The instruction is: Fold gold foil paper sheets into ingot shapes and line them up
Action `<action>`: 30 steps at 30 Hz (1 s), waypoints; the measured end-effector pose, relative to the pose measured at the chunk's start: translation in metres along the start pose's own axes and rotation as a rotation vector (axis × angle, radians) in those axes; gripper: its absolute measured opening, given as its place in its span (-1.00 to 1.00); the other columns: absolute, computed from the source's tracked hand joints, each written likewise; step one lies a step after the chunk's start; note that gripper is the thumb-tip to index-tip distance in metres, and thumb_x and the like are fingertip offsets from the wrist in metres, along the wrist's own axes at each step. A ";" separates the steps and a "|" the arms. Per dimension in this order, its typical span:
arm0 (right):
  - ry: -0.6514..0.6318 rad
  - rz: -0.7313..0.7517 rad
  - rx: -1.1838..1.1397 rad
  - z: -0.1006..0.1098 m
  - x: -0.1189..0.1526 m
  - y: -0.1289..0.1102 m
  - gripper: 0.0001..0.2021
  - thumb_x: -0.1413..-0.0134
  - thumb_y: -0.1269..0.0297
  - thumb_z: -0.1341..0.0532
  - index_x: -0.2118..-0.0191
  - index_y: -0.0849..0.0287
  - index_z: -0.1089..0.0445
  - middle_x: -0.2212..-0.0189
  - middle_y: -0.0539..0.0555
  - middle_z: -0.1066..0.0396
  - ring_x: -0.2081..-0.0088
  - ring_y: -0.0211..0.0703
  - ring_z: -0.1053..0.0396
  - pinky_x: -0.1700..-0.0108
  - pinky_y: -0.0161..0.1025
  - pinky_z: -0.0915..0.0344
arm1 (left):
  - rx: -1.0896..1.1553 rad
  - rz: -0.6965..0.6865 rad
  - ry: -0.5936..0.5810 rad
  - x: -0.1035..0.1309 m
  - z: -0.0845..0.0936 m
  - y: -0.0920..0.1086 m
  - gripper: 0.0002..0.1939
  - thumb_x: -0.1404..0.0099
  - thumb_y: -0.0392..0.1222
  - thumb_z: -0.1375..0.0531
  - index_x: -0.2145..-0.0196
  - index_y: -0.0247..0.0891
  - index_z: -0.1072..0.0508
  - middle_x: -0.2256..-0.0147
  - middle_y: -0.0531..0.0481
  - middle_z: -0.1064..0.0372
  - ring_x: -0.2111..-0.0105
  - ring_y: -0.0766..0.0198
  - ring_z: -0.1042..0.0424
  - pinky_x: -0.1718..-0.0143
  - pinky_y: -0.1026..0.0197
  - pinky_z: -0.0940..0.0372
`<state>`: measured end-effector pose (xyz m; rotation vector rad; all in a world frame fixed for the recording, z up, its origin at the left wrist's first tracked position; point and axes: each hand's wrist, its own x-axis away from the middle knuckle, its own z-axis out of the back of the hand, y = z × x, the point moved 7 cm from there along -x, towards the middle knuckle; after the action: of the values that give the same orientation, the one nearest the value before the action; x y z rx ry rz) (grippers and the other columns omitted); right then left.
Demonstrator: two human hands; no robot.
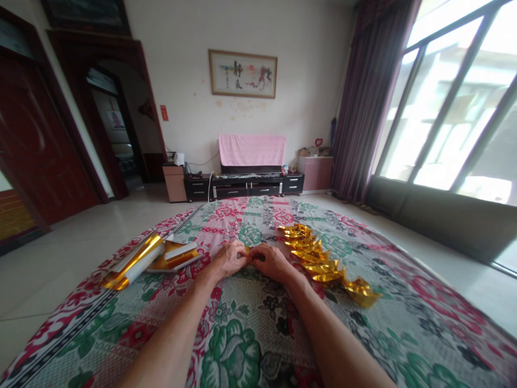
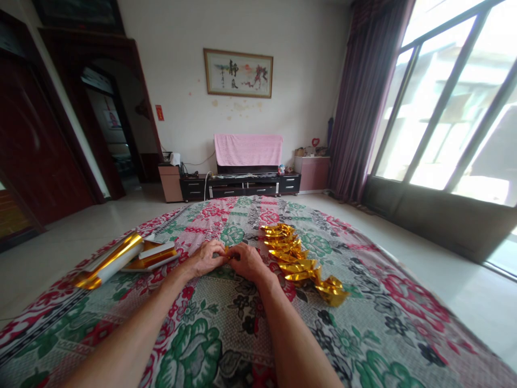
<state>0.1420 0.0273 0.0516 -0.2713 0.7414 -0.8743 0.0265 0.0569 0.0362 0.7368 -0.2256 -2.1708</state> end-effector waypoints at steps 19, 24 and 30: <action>-0.024 -0.018 -0.034 0.002 0.001 0.000 -0.76 0.16 0.50 -0.15 0.29 0.20 -0.43 0.38 0.03 -0.42 0.36 -0.25 -0.34 0.27 -0.34 -0.22 | 0.069 0.179 -0.012 -0.003 -0.006 -0.015 -0.86 -0.05 -0.17 -0.18 0.50 -0.22 -0.53 0.31 -0.02 -0.40 0.26 0.26 -0.36 0.17 0.26 -0.25; -0.028 -0.014 -0.027 0.002 0.001 0.001 -0.73 0.18 0.52 -0.14 0.28 0.20 -0.43 0.38 0.03 -0.42 0.36 -0.24 -0.33 0.27 -0.34 -0.22 | 0.030 0.140 -0.007 -0.004 -0.004 -0.009 -0.86 -0.06 -0.20 -0.16 0.54 -0.24 -0.51 0.37 0.00 -0.40 0.29 0.28 -0.36 0.17 0.27 -0.24; -0.027 0.000 -0.027 0.002 0.001 0.000 -0.71 0.20 0.54 -0.12 0.29 0.17 -0.43 0.39 0.00 -0.42 0.37 -0.27 -0.32 0.27 -0.36 -0.21 | -0.030 0.145 0.008 -0.002 0.001 -0.001 -0.87 -0.05 -0.21 -0.16 0.55 -0.24 -0.49 0.40 -0.01 -0.40 0.30 0.26 -0.36 0.20 0.26 -0.23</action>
<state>0.1440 0.0266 0.0530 -0.3062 0.7287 -0.8599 0.0269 0.0589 0.0375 0.6908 -0.2352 -2.0295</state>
